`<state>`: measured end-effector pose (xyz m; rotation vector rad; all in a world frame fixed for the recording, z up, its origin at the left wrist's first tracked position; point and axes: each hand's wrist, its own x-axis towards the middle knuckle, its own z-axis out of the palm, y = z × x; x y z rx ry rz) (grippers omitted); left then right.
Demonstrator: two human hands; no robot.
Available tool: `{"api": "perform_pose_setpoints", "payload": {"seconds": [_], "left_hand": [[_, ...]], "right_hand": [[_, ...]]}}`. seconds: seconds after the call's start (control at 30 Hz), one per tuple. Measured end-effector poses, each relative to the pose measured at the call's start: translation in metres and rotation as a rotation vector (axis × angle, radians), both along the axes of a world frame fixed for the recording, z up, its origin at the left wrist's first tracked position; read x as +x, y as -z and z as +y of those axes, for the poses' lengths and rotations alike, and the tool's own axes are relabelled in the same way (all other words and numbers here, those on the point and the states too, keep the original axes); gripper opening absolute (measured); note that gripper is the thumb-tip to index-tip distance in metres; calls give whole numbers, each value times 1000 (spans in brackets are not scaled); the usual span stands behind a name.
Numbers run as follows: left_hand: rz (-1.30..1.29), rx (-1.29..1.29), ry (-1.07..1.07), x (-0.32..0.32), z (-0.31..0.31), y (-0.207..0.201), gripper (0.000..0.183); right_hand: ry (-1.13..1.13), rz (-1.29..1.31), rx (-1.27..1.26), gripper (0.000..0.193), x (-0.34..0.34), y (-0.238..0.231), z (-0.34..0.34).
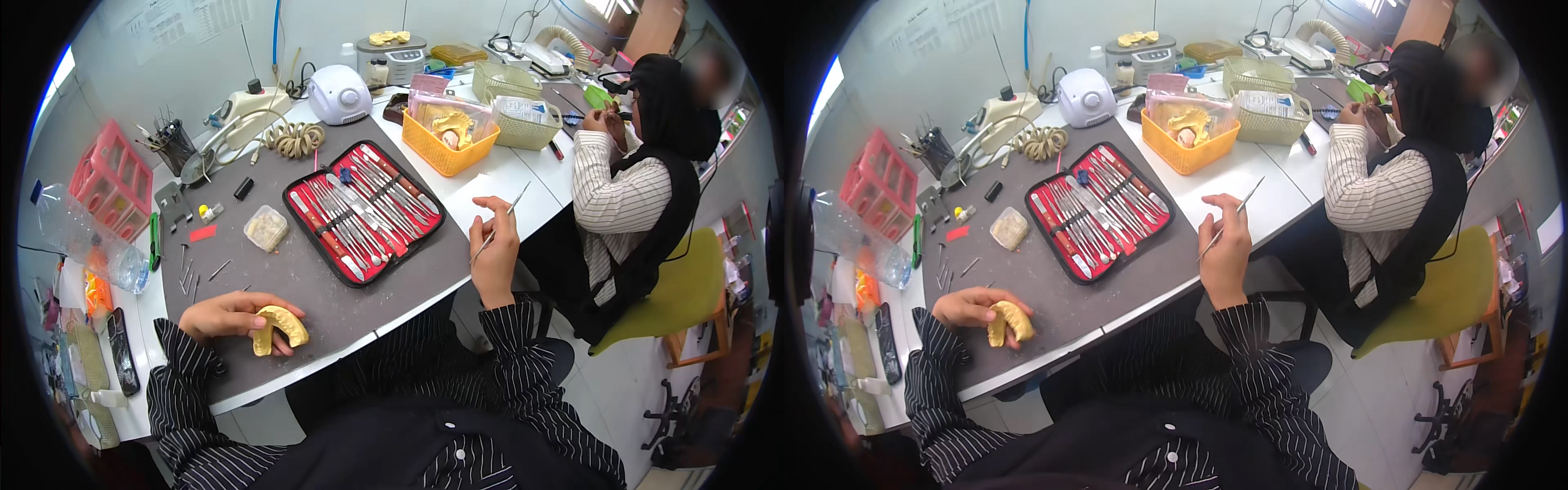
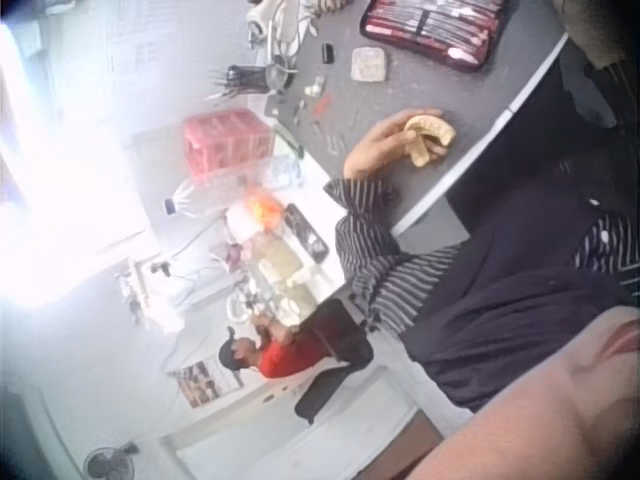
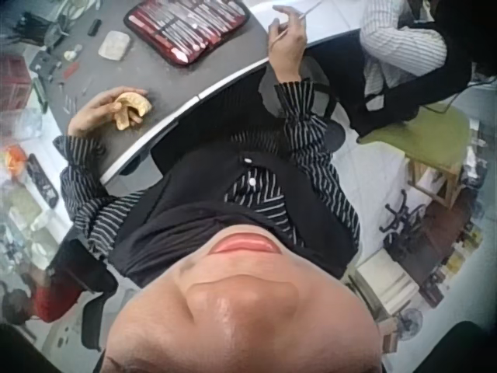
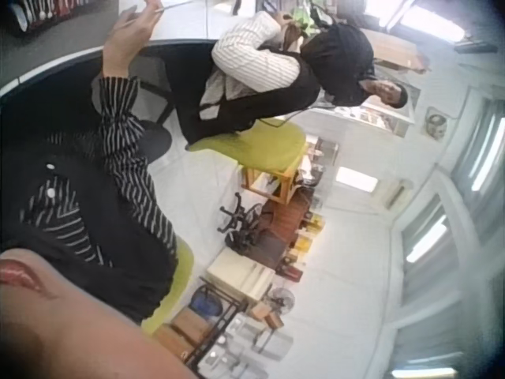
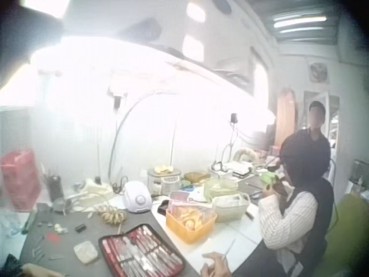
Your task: The person holds a yellow dental model and uses a metal carving tool to shape and refine its surface. They rotate the model to access different areas and continue carving with precise hand movements.
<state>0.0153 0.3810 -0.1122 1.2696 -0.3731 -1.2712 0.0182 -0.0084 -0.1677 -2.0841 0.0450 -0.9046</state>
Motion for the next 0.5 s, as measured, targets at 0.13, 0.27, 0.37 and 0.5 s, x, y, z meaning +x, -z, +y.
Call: {"api": "perform_pose_setpoints", "payload": {"seconds": [0.13, 0.27, 0.37, 0.5], "left_hand": [[101, -103, 124, 13, 18, 13, 53], [149, -144, 81, 15, 26, 24, 56], [159, -152, 12, 11, 31, 27, 59], [111, -121, -106, 8, 22, 22, 64]], "right_hand": [[17, -87, 21, 24, 7, 7, 0], [-20, -119, -5, 25, 5, 7, -1], [-13, -177, 17, 26, 6, 12, -2], [7, -131, 61, 27, 1, 6, -3]]}}
